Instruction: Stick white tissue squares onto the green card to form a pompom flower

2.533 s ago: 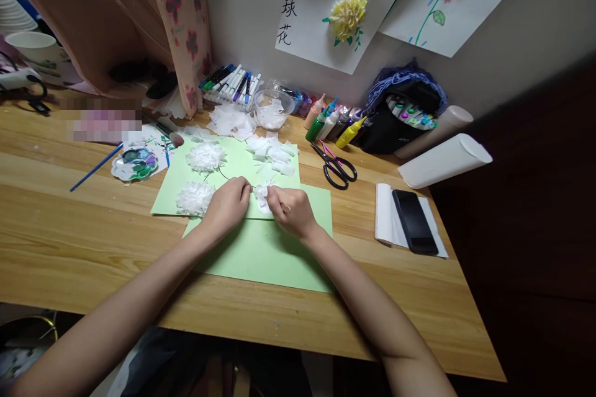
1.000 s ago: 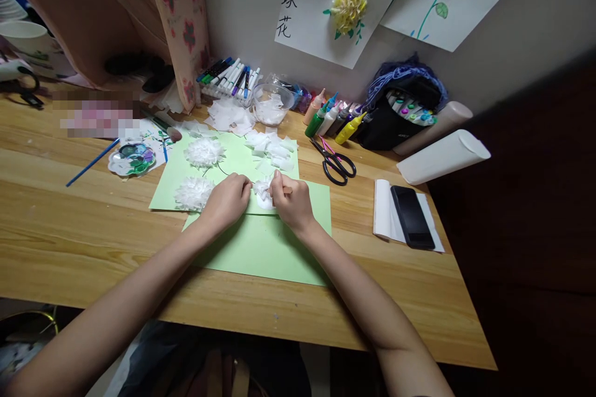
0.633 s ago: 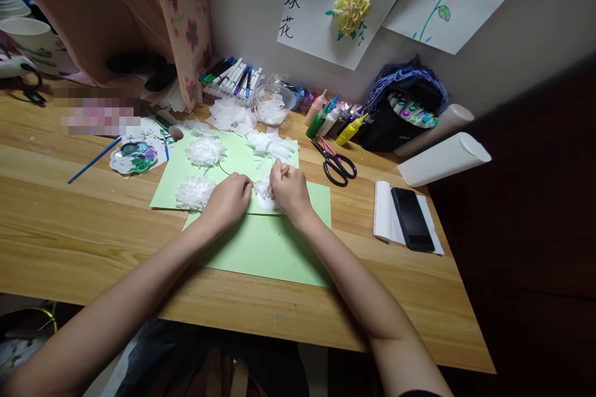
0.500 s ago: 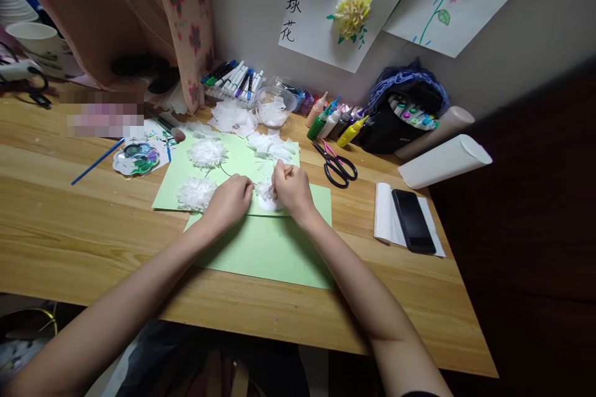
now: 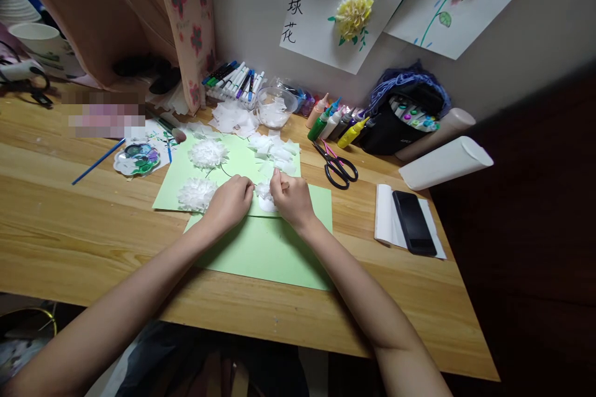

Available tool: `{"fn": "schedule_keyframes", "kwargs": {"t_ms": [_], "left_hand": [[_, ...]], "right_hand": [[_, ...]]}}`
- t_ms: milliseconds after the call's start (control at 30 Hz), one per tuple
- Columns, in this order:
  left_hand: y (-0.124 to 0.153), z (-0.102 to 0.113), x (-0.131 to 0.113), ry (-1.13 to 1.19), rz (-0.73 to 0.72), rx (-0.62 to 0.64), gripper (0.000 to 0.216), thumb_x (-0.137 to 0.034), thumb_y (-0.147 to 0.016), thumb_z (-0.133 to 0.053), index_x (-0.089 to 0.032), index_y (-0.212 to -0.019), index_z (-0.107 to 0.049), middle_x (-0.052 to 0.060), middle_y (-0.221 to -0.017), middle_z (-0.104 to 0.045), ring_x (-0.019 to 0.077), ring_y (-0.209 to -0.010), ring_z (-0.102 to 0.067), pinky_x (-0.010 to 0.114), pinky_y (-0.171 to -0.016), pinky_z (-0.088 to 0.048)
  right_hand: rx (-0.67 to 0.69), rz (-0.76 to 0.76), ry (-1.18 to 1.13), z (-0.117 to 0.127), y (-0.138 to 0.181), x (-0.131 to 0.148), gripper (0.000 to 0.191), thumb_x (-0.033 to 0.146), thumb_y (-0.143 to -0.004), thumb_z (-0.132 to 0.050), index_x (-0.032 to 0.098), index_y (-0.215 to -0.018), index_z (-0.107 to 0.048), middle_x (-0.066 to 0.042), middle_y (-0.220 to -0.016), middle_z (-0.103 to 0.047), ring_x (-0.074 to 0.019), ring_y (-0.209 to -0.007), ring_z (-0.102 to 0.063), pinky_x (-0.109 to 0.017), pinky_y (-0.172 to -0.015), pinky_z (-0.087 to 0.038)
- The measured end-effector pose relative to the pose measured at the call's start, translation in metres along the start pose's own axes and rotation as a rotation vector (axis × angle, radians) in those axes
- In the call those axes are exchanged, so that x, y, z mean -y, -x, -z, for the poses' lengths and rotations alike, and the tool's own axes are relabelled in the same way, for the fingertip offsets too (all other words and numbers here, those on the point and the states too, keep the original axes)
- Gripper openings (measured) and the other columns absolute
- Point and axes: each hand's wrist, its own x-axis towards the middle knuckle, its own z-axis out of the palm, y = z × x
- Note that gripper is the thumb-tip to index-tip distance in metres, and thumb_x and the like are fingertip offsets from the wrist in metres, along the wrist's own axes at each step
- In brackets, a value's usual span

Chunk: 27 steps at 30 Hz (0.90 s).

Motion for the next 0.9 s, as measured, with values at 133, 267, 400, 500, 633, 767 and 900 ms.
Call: {"fn": "schedule_keyframes", "kwargs": {"t_ms": [133, 267, 400, 500, 633, 767, 900], "left_hand": [[0.0, 0.001, -0.001, -0.002, 0.013, 0.012, 0.025, -0.02, -0.092, -0.036, -0.013, -0.093, -0.061, 0.011, -0.094, -0.062, 0.0218, -0.086, -0.06, 0.03, -0.072, -0.042], [0.0, 0.002, -0.002, -0.003, 0.008, 0.011, 0.026, -0.019, -0.092, -0.036, -0.012, -0.093, -0.061, 0.012, -0.094, -0.062, 0.0223, -0.086, -0.06, 0.031, -0.072, -0.042], [0.0, 0.002, -0.002, -0.005, 0.013, 0.009, 0.026, -0.02, -0.092, -0.036, -0.012, -0.093, -0.061, 0.012, -0.094, -0.062, 0.0231, -0.087, -0.06, 0.031, -0.072, -0.042], [0.0, 0.0, 0.0, -0.001, 0.001, 0.004, 0.026, -0.02, -0.092, -0.036, -0.013, -0.092, -0.061, 0.011, -0.093, -0.062, 0.0229, -0.087, -0.06, 0.031, -0.072, -0.041], [0.0, 0.001, 0.001, 0.007, -0.005, 0.008, 0.026, -0.019, -0.092, -0.035, -0.013, -0.091, -0.06, 0.011, -0.093, -0.062, 0.0228, -0.086, -0.059, 0.032, -0.072, -0.041], [0.002, 0.005, 0.0, 0.035, 0.01, 0.019, 0.025, -0.02, -0.091, -0.036, -0.013, -0.09, -0.06, 0.011, -0.093, -0.062, 0.0223, -0.087, -0.059, 0.031, -0.072, -0.042], [0.003, 0.007, 0.0, 0.063, 0.015, 0.025, 0.025, -0.021, -0.091, -0.035, -0.015, -0.088, -0.059, 0.01, -0.093, -0.062, 0.0219, -0.087, -0.059, 0.031, -0.072, -0.041]], "right_hand": [[-0.019, -0.126, -0.085, -0.002, -0.006, -0.001, 0.051, 0.044, -0.092, -0.038, 0.021, -0.047, -0.046, 0.001, -0.035, -0.048, -0.0129, -0.039, -0.05, -0.025, -0.045, -0.038], [-0.031, -0.216, -0.143, -0.003, -0.016, -0.001, 0.049, 0.038, -0.092, -0.036, 0.021, -0.047, -0.047, 0.001, -0.032, -0.048, -0.0126, -0.034, -0.048, -0.024, -0.041, -0.036], [0.009, -0.272, -0.212, 0.001, -0.019, -0.002, 0.048, 0.036, -0.091, -0.038, 0.02, -0.047, -0.048, 0.001, -0.032, -0.049, -0.0114, -0.032, -0.046, -0.023, -0.039, -0.034], [-0.014, -0.265, -0.34, 0.011, -0.012, -0.001, 0.047, 0.041, -0.09, -0.043, 0.019, -0.049, -0.049, 0.002, -0.034, -0.048, -0.0099, -0.032, -0.045, -0.022, -0.038, -0.031], [-0.102, -0.201, -0.505, 0.027, 0.004, -0.008, 0.049, 0.047, -0.089, -0.045, 0.018, -0.05, -0.049, 0.003, -0.038, -0.046, -0.0083, -0.033, -0.041, -0.022, -0.037, -0.029], [-0.162, -0.258, -0.672, 0.035, 0.017, -0.033, 0.046, 0.048, -0.089, -0.043, 0.019, -0.055, -0.049, 0.002, -0.042, -0.047, -0.0086, -0.037, -0.04, -0.022, -0.038, -0.027], [-0.197, -0.319, -0.898, 0.033, 0.027, -0.06, 0.035, 0.048, -0.084, -0.053, 0.02, -0.062, -0.051, 0.003, -0.054, -0.05, -0.0107, -0.052, -0.049, -0.024, -0.053, -0.041]]}}
